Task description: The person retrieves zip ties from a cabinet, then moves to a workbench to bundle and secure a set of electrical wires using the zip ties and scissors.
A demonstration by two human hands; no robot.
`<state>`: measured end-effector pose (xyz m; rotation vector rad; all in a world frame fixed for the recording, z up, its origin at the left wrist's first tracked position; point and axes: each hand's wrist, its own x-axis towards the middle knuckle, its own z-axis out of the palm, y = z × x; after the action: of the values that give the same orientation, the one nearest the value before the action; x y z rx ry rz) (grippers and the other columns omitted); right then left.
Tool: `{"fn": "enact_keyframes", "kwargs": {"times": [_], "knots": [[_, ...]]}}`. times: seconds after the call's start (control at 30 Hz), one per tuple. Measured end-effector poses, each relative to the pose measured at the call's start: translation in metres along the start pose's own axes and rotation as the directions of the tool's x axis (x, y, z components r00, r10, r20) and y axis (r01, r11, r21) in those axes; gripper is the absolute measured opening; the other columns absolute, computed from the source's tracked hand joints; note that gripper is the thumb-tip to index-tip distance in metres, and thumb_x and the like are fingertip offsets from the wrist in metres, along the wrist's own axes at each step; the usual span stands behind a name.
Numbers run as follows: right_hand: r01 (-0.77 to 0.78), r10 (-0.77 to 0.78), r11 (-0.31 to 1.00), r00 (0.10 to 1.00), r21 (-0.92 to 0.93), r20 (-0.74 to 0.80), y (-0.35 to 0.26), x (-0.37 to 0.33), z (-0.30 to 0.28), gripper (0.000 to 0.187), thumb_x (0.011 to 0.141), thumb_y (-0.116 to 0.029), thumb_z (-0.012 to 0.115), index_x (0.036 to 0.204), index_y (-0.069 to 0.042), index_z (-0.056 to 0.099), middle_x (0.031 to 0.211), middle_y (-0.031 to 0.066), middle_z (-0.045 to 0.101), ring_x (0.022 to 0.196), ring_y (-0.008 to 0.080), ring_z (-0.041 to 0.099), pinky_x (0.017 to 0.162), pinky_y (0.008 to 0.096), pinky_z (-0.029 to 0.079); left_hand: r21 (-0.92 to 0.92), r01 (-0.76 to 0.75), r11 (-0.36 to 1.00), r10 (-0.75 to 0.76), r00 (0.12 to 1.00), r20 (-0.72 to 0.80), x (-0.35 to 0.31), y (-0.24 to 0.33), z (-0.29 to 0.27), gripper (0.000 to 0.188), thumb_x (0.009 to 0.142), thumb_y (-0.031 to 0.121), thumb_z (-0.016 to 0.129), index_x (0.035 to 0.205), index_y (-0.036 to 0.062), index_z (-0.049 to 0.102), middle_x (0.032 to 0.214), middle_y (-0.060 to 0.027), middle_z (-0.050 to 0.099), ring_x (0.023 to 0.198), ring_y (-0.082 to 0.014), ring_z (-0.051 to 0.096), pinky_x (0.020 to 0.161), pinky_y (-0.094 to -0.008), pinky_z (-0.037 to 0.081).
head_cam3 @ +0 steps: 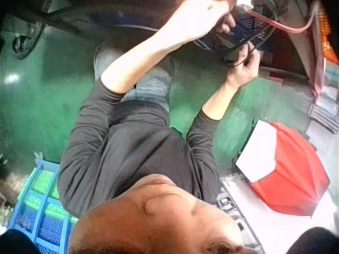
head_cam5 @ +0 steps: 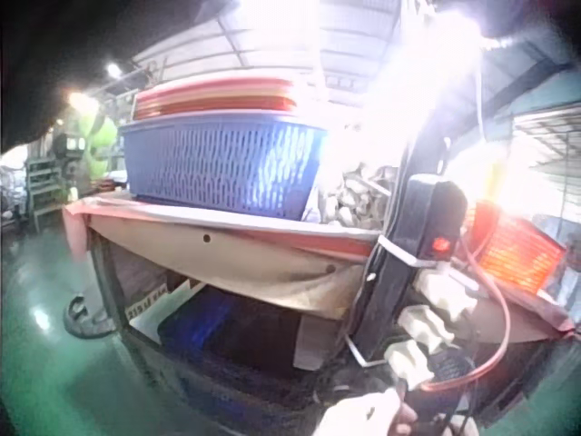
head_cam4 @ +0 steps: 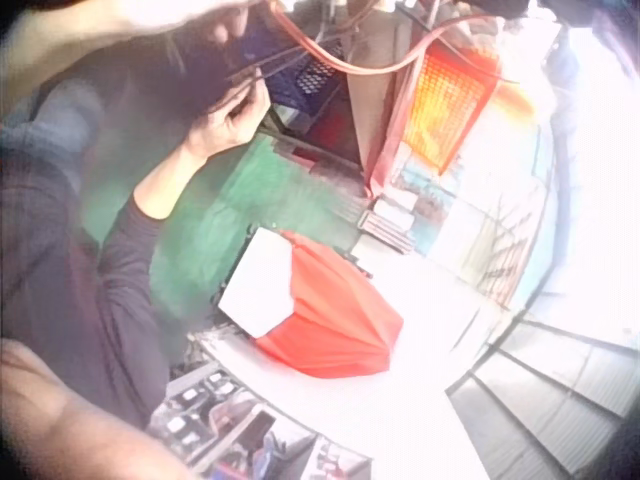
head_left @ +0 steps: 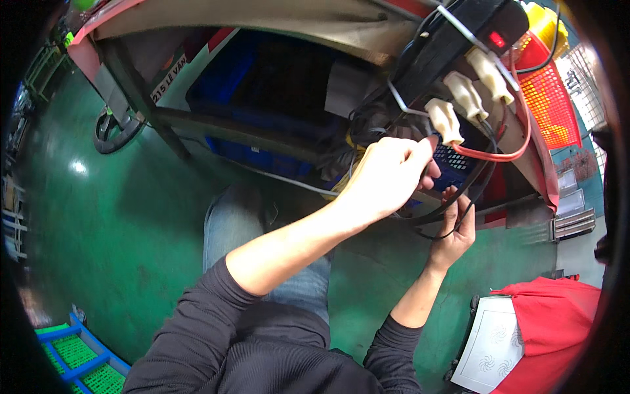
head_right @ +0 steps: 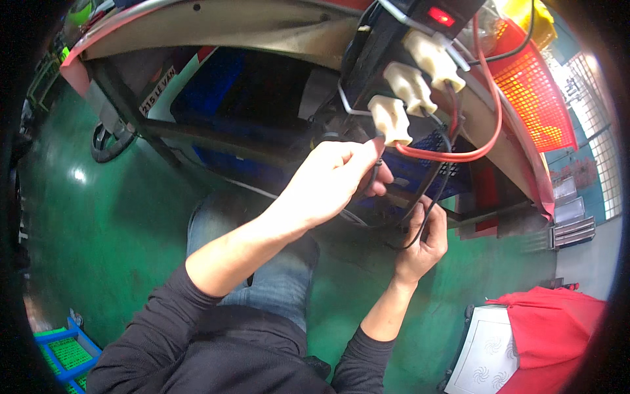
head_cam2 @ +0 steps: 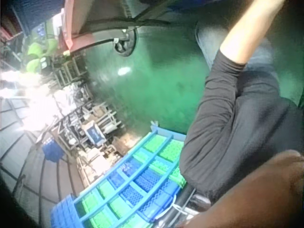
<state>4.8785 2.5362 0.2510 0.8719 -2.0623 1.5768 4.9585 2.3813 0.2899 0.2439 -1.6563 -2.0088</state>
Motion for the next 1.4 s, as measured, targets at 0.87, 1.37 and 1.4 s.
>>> {"fn": "enact_keyframes", "kwargs": {"times": [0.87,1.37,1.4], "knots": [[0.540,-0.500,0.825,0.835,-0.167,0.228,-0.012,0.087,0.064,0.030,0.072,-0.014,0.067,0.100,-0.007,0.060,0.098,0.0104,0.058,0.078,0.0272,0.063,0.059,0.0346,0.052,0.735,-0.241,0.634,0.483,0.865,-0.132,-0.006,-0.004,-0.044,0.052,0.079,0.004,0.063,0.128,0.0023,0.046,0.123,-0.0178,0.052,0.113,-0.0274,0.051,0.096,-0.0341,0.040],[0.585,-0.566,0.810,0.794,-0.028,0.222,-0.017,0.080,0.065,0.048,0.061,-0.002,0.064,0.108,-0.004,0.057,0.102,0.0150,0.053,0.082,0.0315,0.060,0.064,0.0386,0.051,0.756,-0.372,0.540,0.588,0.808,-0.023,0.023,-0.028,-0.029,0.081,0.070,0.005,0.069,0.138,-0.0013,0.026,0.137,-0.0218,0.036,0.128,-0.0325,0.037,0.106,-0.0363,0.030],[0.546,-0.535,0.838,0.820,0.006,0.203,-0.014,0.079,0.064,0.044,0.063,-0.003,0.063,0.107,-0.005,0.057,0.103,0.0149,0.053,0.084,0.0323,0.060,0.063,0.0395,0.052,0.716,-0.398,0.573,0.603,0.797,-0.040,0.027,-0.030,-0.025,0.083,0.070,0.007,0.070,0.139,-0.0017,0.024,0.135,-0.0218,0.037,0.124,-0.0321,0.040,0.104,-0.0359,0.032]]}}
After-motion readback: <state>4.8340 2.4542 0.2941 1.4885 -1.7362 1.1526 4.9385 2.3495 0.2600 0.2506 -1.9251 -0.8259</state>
